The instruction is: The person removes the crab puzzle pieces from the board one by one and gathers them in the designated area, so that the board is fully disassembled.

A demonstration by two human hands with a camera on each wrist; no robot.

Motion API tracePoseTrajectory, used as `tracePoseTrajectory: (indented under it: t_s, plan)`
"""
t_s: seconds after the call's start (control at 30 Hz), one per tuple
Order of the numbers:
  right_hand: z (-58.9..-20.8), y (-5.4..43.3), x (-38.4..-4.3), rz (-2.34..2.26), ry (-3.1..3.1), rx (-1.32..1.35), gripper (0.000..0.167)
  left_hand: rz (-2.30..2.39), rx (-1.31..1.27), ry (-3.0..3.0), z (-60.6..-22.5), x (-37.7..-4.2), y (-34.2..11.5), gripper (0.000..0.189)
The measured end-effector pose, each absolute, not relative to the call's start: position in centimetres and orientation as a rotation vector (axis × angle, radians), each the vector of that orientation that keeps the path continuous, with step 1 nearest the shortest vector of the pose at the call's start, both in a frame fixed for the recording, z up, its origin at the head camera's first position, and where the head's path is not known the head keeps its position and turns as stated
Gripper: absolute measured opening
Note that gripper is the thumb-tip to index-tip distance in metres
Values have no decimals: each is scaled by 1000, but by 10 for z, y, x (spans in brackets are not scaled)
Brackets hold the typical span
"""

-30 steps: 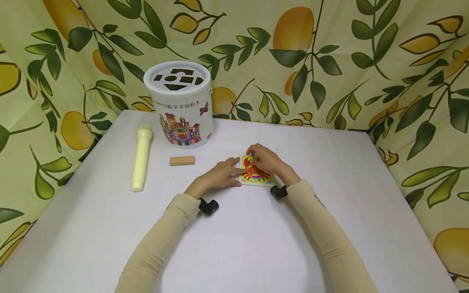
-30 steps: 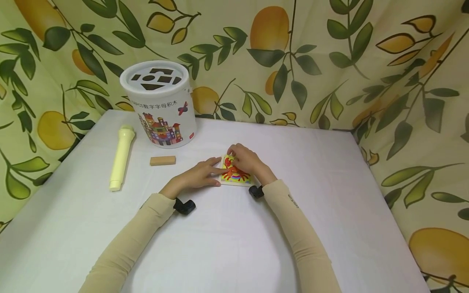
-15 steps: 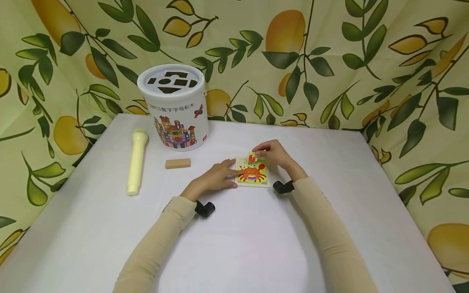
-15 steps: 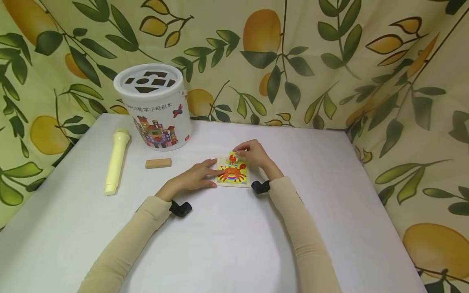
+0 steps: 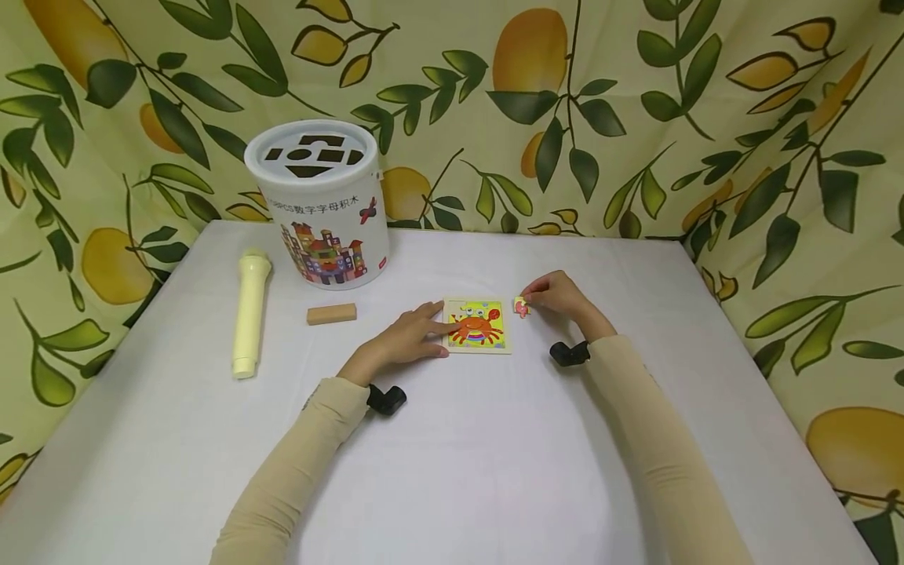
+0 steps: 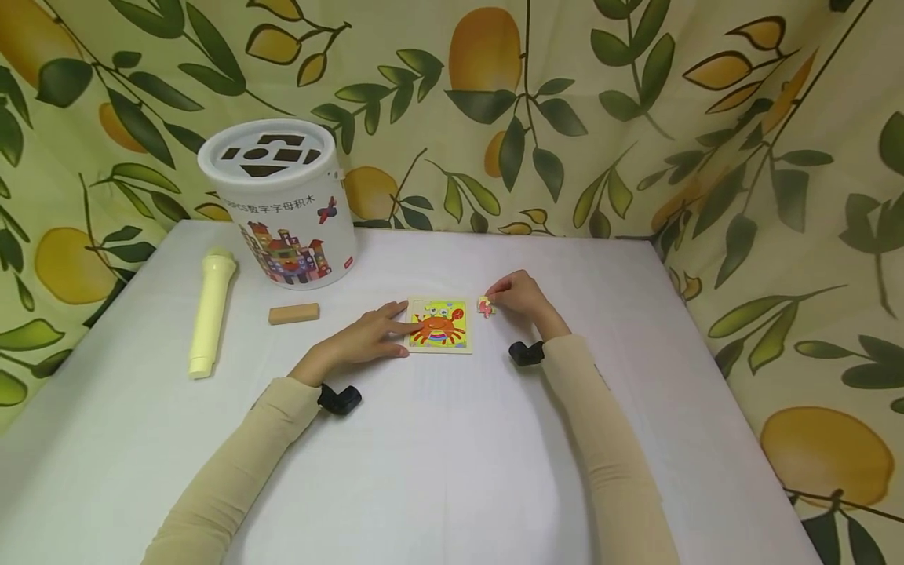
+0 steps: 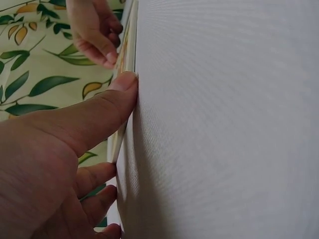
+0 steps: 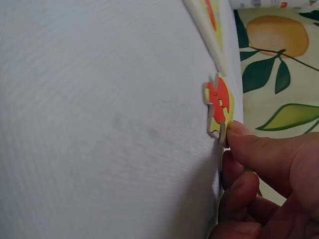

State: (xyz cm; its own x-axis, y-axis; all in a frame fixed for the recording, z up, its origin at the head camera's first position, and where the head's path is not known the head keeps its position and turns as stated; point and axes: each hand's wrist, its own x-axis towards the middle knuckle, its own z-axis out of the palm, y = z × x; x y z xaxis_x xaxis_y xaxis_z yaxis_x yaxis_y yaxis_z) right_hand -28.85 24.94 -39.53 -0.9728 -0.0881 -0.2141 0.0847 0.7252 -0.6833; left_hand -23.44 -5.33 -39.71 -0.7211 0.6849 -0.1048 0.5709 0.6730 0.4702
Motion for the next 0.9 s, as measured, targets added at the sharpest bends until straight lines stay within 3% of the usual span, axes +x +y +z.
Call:
tracePoseTrajectory:
  t_s: [0.57,0.9]
  plan:
    - [-395,236,-281,-1055,2793,46,22,593,1011,2629,-397,-233,-54,51]
    - [-392,181,-275,-1036,2730,-446,20,591,1014,2628,-399,-233,-55,51]
